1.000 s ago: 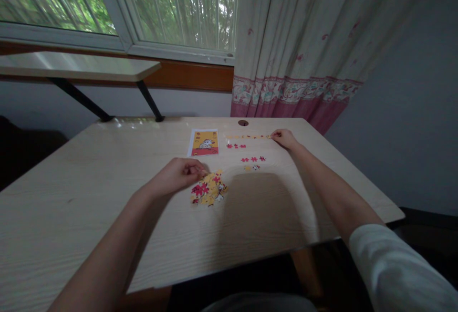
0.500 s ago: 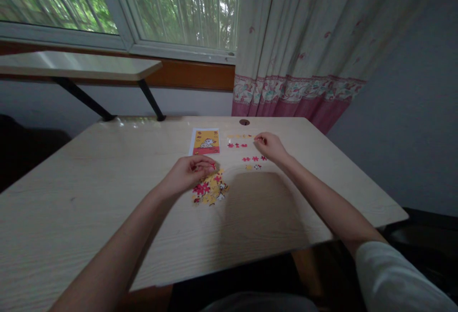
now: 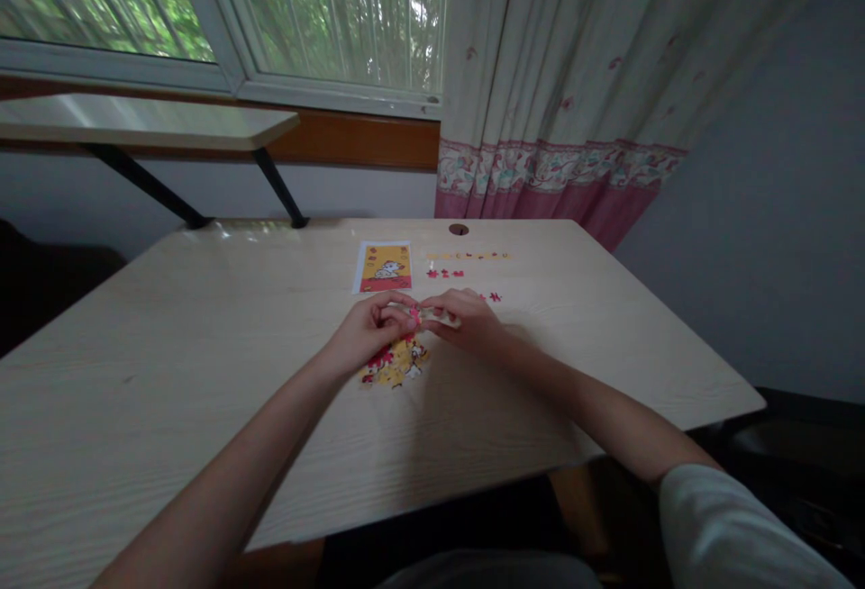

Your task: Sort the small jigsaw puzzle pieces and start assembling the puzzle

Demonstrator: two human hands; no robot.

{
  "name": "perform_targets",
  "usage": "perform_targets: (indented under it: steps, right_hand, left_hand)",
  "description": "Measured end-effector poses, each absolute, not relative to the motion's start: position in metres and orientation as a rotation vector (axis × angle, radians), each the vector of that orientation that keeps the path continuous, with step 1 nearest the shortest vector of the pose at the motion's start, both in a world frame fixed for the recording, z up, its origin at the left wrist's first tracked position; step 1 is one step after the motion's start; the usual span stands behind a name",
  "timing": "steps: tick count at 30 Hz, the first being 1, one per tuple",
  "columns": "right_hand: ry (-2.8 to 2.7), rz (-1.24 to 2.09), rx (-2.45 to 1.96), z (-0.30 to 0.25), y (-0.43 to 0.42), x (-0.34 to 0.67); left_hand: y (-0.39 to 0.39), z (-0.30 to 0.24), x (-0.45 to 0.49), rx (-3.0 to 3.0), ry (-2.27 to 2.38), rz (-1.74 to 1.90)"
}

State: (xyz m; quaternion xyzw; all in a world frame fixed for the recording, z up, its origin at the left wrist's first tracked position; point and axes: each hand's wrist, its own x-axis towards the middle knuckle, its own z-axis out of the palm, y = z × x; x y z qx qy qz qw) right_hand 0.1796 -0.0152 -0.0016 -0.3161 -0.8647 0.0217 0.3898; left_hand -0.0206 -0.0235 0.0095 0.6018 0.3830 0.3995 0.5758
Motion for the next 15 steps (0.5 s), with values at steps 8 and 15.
perform_targets:
  steps: [8, 15]
  right_hand:
    - [-2.227, -0.007, -0.8, -0.0011, -0.0139, 0.1817]
    - [-2.218, 0.0, -0.788, 0.0017, -0.0157, 0.1818]
  left_hand:
    - [-0.0235, 0.01, -0.0181, 1.384, 0.868, 0.954]
    - [-0.0242, 0.0074, -0.0185, 1.358, 0.849, 0.958]
